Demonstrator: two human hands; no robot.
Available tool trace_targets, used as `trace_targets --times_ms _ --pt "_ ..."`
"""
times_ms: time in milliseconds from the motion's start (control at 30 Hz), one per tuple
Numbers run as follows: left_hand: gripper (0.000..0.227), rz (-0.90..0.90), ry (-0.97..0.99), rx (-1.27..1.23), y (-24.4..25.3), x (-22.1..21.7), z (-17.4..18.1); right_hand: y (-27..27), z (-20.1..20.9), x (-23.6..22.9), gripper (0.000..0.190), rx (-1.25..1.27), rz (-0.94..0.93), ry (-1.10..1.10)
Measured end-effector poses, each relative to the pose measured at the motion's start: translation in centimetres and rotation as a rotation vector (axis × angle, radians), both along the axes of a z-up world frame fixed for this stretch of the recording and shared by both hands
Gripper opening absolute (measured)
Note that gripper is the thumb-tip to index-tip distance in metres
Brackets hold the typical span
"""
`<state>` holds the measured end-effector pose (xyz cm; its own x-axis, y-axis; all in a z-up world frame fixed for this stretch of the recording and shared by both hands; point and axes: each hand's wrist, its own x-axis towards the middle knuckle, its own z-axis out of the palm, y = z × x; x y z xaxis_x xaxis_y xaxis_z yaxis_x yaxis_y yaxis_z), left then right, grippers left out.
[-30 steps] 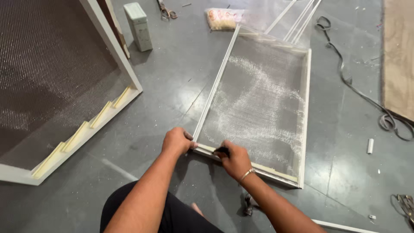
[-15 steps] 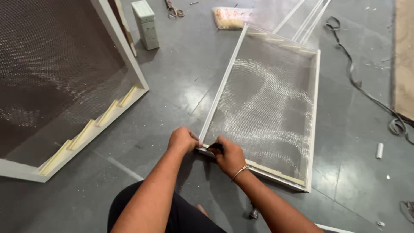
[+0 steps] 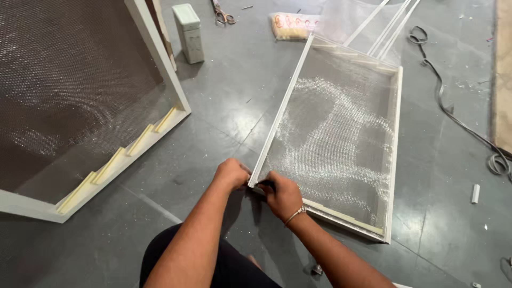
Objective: The person assembles a window screen by securing mesh to a frame. They use a utility knife to trim excess mesh and a hammer to tap in retaining strips along the frame edges.
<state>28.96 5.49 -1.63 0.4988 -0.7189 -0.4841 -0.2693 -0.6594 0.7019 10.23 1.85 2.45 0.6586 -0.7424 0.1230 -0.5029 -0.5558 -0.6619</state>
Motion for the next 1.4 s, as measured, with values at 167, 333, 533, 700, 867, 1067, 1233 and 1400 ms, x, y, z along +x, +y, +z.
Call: trace_targets --times_ms 167,333,533,700,867,1067,1233,1400 --pt "0.020 0.084 0.085 0.078 -0.7 -0.1 1.3 0.5 -0.8 -0.7 0.014 -0.202 0.125 -0.006" --pt "0.023 -0.025 -0.181 0.041 0.3 -1.2 1.6 -0.8 -2.1 -2.5 0.024 0.050 -0.186 -0.047" --pt "0.043 -0.033 -0.206 0.140 1.9 -2.5 4.4 -4.7 -2.5 -16.1 0.046 0.199 -0.575 0.036" --pt "0.049 0.017 -0.264 0.230 1.3 -5.0 6.4 -7.8 -3.1 -31.3 0.037 0.098 -0.925 0.131" --pt "0.046 0.039 -0.300 0.226 1.2 -5.6 5.2 -8.8 -5.6 -37.6 0.027 0.558 -1.142 -0.184" --pt "0.043 0.201 -0.206 0.120 2.0 -5.1 2.6 -8.0 -6.9 -33.5 0.034 0.741 -1.003 -0.303" --pt "0.035 0.322 -0.120 0.103 2.0 -6.4 2.2 -6.8 -4.4 -32.0 0.037 0.681 -0.966 -0.201" --pt "0.035 0.289 -0.222 0.110 1.7 -6.2 2.0 -7.0 -4.4 -31.3 0.035 0.692 -0.944 -0.207"
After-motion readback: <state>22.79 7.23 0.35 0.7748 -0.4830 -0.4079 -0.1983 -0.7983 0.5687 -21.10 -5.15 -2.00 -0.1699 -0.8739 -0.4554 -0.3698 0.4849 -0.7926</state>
